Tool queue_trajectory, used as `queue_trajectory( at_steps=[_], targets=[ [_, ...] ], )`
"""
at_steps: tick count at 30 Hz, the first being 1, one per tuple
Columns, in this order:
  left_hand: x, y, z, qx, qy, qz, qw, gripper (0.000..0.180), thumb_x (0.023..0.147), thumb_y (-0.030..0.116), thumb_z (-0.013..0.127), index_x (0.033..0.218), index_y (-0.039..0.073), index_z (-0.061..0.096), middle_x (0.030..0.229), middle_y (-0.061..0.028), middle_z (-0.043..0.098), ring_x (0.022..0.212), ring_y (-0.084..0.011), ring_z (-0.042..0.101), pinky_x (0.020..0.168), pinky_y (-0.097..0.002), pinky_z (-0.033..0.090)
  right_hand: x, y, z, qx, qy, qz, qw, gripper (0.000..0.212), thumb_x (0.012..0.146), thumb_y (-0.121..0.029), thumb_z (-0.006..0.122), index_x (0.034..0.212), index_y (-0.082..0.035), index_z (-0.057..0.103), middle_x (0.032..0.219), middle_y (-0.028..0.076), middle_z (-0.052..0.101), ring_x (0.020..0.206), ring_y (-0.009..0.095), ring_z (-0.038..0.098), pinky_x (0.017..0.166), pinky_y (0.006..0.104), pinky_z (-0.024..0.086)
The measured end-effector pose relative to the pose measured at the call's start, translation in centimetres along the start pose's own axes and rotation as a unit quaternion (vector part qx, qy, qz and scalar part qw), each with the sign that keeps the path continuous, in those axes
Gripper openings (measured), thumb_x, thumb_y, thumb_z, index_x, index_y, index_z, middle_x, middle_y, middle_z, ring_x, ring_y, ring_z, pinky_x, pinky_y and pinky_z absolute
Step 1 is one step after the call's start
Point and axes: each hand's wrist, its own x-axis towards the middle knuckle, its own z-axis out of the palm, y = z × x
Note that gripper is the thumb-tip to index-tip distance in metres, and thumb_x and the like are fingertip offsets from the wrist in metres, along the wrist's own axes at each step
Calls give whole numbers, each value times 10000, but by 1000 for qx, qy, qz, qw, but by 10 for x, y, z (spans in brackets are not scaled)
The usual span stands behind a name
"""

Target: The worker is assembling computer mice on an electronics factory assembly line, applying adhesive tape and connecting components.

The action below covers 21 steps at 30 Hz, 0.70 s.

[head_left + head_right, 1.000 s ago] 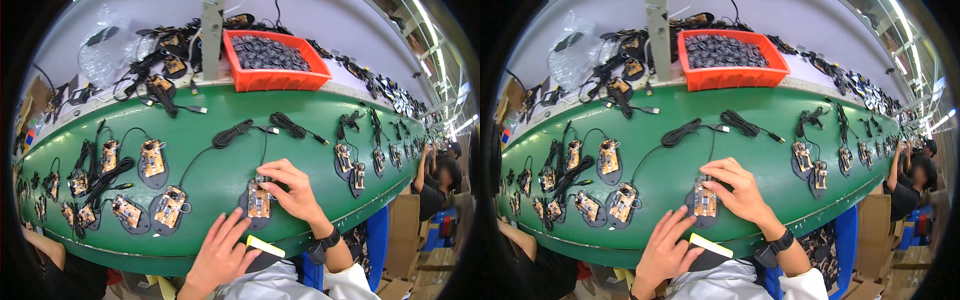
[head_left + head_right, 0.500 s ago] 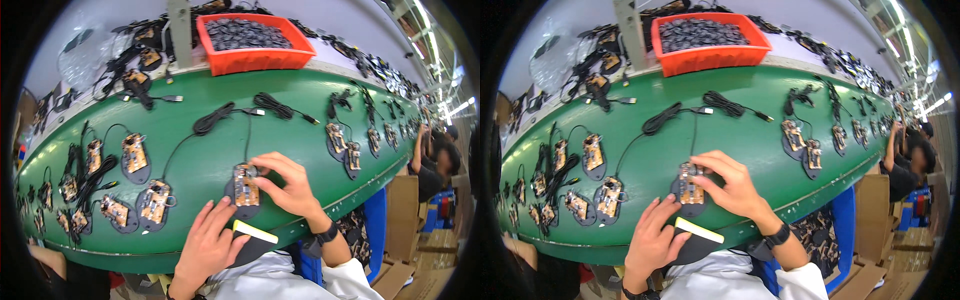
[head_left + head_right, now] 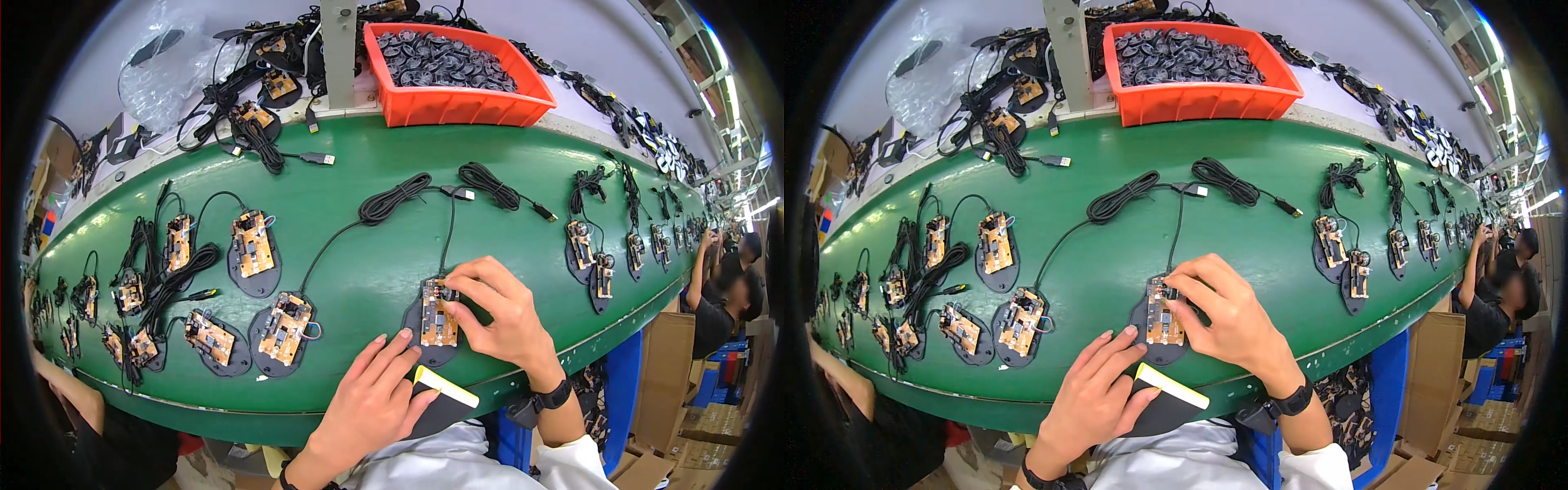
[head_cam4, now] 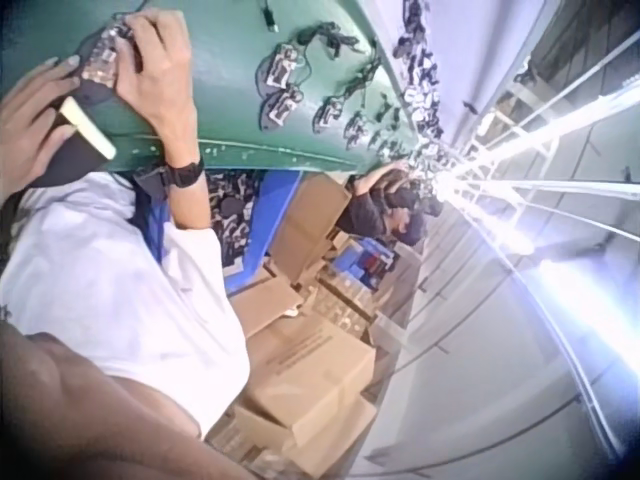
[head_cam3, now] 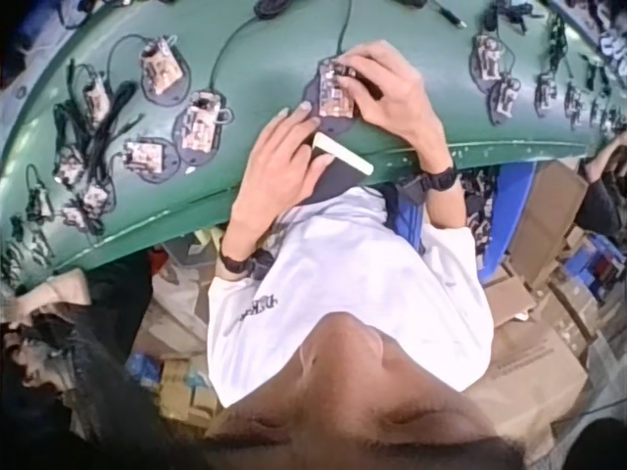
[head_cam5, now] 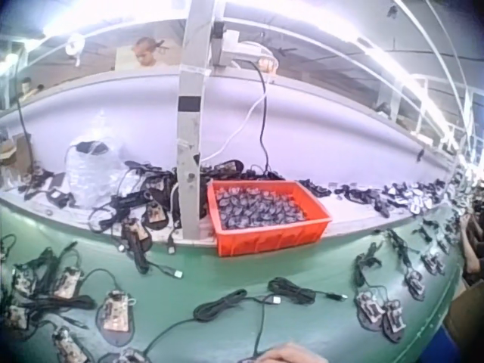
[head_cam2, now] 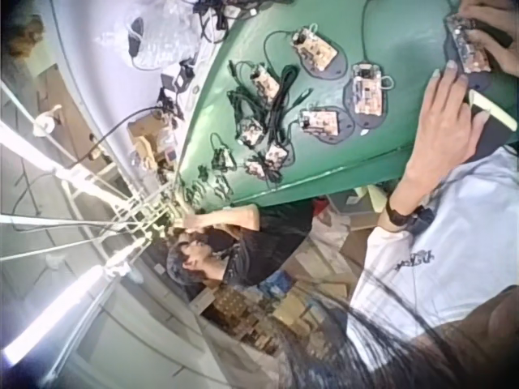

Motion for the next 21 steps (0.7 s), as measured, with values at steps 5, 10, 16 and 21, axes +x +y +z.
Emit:
queue_trajectory(
  at_steps=[5,10,16,21],
  targets=[
    [2,1,-1,-15,0,-13,1000,368,877,226,797,677,-21,612,1211,-178,698,1313,-366,607,1112,-538,472,8,-18,-4,-84,-39,-15,996,294,757,57,756,1045,58,699,1042,151,657,948,333,644,794,416,575],
    [-1,-2,-1,-17,2,-16,1000,364,889,226,790,679,-17,621,1223,-178,693,1328,-359,595,1118,-536,464,13,-22,-4,-108,-82,8,991,305,756,47,741,1056,71,695,1034,160,644,965,340,628,815,440,564],
    [-2,-3,1,-27,10,-11,1000,354,898,227,783,686,-17,637,1229,-182,690,1337,-355,587,1125,-529,456,13,-32,-2,-162,-102,11,981,324,754,47,719,1072,100,686,1035,173,618,946,352,596,824,448,546],
    [-2,-4,1,-34,14,-3,999,358,900,229,780,686,-21,638,1222,-187,692,1326,-356,593,1122,-527,459,13,-31,4,-170,-115,35,978,368,795,10,710,1149,103,678,1070,178,593,990,352,569,842,438,524]
  ],
)
